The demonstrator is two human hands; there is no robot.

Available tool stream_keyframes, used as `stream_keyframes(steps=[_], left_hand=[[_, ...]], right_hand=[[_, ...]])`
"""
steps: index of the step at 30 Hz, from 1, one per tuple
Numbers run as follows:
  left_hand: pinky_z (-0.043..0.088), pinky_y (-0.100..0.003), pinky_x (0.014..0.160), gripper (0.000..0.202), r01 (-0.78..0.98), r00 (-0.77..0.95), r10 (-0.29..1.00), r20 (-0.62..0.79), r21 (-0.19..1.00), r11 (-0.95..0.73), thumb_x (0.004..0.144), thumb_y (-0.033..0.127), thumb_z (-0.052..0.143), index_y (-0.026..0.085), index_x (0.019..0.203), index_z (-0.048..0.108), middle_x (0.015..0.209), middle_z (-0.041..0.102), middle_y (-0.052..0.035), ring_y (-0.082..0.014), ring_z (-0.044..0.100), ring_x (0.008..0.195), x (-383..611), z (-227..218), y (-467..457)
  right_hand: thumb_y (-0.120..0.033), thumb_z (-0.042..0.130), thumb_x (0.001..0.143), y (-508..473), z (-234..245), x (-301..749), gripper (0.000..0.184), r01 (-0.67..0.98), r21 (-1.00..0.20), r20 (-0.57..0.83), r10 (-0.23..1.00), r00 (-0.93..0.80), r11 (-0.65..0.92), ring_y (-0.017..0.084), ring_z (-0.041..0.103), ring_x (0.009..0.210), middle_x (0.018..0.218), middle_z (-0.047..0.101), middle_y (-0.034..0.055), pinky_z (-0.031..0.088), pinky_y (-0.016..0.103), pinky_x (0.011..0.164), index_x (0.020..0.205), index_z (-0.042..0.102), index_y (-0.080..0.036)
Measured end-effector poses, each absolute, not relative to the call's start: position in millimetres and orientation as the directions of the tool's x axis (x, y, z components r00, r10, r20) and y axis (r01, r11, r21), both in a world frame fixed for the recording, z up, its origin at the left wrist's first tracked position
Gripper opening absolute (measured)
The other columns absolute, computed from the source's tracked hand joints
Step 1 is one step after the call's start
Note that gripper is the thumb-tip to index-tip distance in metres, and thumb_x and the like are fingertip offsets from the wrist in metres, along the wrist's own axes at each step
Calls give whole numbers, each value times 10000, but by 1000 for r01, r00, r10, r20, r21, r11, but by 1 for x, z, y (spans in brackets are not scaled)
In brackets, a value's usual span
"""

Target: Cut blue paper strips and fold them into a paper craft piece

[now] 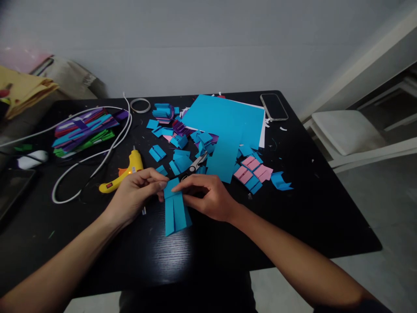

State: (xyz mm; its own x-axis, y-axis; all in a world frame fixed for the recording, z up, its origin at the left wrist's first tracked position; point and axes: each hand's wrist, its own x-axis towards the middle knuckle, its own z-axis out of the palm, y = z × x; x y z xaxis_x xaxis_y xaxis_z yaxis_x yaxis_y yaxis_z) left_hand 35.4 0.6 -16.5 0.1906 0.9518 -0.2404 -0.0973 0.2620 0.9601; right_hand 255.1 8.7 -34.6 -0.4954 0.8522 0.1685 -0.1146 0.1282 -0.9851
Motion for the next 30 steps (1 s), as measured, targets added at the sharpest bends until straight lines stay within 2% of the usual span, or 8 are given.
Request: stream_keyframes(steps=[12,16,23,30], left_hand=[[533,-170,560,70,-127,201,945,-257,950,285,808,183,788,141,817,734,608,709,19,-86,654,536,37,-16,1],[541,-171,559,67,-126,183,955,-232,958,257,807,182,788,140,819,738,625,715,19,-85,655,539,38,-15,0],[550,-165,570,90,-102,181,968,-176,975,196,771,109,776,151,727,710,582,709,25,-83,648,529,41,-9,-1],[553,-166,586,90,-36,174,982,-76,996,83,776,130,806,160,767,722,609,721,18,-94,672,565,39,-11,-3]], right_hand=[[-237,820,859,8,-36,254,83,-49,-985,168,881,-443,163,165,757,826,907,802,30,601,262,742,936,847,-254],[-259,860,806,4,-35,251,96,-41,-996,83,919,-386,73,185,760,844,909,806,29,616,295,773,895,831,-238],[-293,889,737,1,-35,248,193,-44,-988,-124,924,-362,-150,174,738,762,844,792,26,601,296,714,880,795,-205],[-286,911,707,1,-32,248,207,-38,-982,-160,928,-337,-184,165,751,773,844,801,14,614,278,745,863,796,-211]])
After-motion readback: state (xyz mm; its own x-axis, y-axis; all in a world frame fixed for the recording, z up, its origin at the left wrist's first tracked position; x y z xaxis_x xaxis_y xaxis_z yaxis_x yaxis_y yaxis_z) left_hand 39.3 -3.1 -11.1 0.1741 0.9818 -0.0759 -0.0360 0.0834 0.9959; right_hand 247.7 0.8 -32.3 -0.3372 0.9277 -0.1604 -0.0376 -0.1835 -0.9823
